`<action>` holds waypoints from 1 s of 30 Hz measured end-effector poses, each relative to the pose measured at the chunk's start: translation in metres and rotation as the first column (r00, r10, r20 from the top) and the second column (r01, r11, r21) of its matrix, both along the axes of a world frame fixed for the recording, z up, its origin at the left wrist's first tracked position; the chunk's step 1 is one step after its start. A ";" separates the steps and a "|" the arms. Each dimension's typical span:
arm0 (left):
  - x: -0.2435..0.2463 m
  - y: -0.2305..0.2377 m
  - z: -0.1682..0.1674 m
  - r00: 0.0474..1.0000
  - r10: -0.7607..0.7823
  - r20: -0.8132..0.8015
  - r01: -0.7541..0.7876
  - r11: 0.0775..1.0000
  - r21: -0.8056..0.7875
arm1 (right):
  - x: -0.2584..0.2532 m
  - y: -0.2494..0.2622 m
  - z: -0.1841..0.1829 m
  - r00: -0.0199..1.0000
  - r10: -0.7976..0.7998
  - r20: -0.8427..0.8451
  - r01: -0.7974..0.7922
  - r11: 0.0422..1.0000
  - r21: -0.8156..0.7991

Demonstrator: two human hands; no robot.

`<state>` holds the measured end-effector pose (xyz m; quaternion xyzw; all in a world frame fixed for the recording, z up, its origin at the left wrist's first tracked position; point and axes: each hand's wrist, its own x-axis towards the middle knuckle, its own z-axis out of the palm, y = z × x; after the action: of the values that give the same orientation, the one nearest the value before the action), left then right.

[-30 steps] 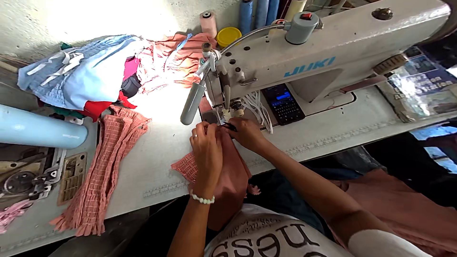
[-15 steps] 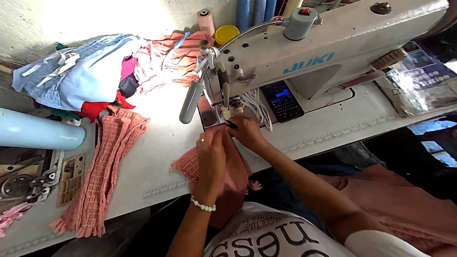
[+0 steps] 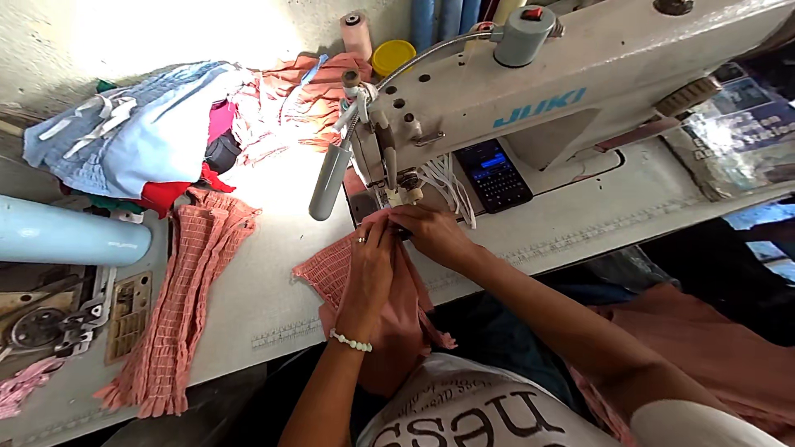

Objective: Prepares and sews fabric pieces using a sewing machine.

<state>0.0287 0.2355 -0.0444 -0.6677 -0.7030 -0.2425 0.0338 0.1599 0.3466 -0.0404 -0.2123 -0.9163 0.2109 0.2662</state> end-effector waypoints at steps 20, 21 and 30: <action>-0.024 0.017 -0.002 0.996 -0.068 0.060 0.066 0.997 0.034 | 0.152 0.068 0.035 0.750 -0.603 -0.270 0.659 0.714 0.237; -0.024 0.018 -0.002 0.996 -0.070 0.059 0.068 0.997 0.029 | 0.170 0.077 0.034 0.702 -0.658 -0.273 0.712 0.664 0.230; -0.031 0.026 -0.002 0.995 -0.089 0.047 0.086 0.994 0.064 | 0.202 0.093 -0.006 0.596 -0.782 -0.181 0.800 0.561 0.210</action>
<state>-0.0019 0.2617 -0.0463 -0.6904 -0.6657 -0.2819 0.0262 0.3619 0.4396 -0.0465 -0.5547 -0.7336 -0.0506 0.3892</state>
